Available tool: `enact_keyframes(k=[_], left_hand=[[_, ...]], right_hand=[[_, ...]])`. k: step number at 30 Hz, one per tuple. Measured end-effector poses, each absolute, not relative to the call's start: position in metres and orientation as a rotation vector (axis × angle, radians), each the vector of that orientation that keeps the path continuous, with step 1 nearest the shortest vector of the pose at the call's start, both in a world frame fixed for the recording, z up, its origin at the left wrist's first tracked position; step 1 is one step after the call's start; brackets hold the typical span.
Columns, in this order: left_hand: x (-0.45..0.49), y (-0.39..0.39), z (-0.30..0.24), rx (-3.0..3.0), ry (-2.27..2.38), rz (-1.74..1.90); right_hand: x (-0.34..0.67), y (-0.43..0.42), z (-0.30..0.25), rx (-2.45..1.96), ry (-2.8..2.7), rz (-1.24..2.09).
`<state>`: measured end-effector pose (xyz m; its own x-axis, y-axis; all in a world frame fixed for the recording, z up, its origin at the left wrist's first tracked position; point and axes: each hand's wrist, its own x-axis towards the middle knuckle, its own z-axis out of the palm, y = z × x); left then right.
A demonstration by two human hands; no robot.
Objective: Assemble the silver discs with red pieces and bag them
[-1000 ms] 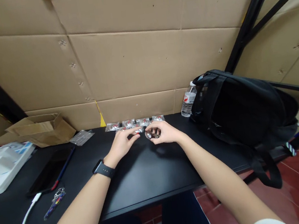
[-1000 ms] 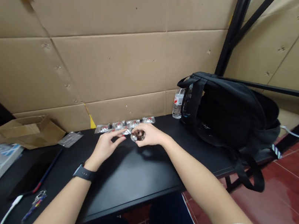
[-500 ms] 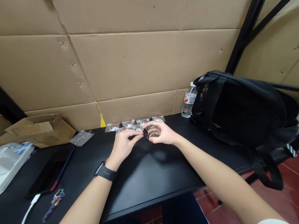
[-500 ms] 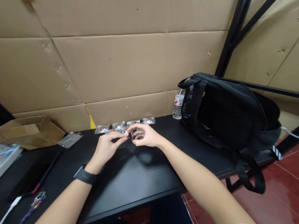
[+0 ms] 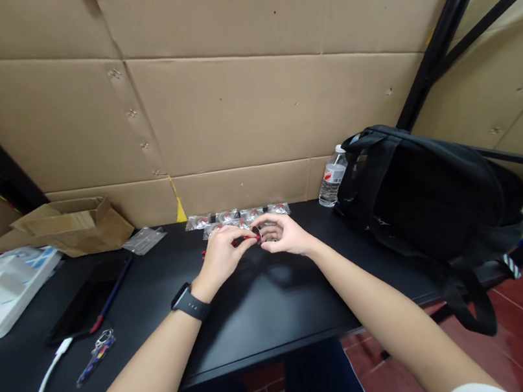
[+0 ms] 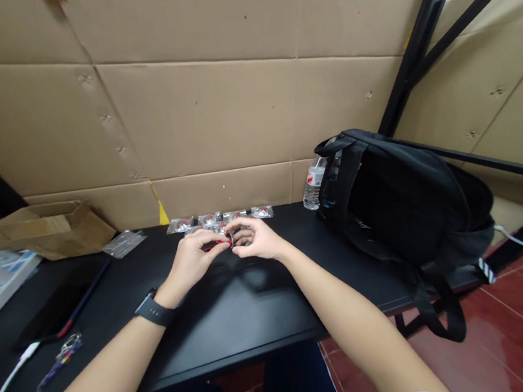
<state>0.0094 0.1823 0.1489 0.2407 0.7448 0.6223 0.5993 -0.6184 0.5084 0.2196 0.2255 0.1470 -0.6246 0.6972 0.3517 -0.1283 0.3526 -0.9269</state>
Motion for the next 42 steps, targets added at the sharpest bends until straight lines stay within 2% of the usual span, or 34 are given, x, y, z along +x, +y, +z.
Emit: enact_keyframes(k=[9, 23, 29, 42], left_hand=[[0.013, 0.184, 0.143, 2.227, 1.211, 1.412], [0.018, 0.176, 0.150, 2.353, 1.548, 1.429], [0.011, 0.180, 0.148, 2.378, 1.360, 1.423], [0.007, 0.184, 0.147, 2.331, 1.294, 1.411]], right_hand=[[0.218, 0.225, 0.146, -0.502, -1.839, 1.311], [0.209, 0.223, 0.141, -0.558, -1.730, 1.262], [0.210, 0.225, 0.138, -0.652, -1.722, 1.292], [0.210, 0.231, 0.134, -0.676, -1.766, 1.298]])
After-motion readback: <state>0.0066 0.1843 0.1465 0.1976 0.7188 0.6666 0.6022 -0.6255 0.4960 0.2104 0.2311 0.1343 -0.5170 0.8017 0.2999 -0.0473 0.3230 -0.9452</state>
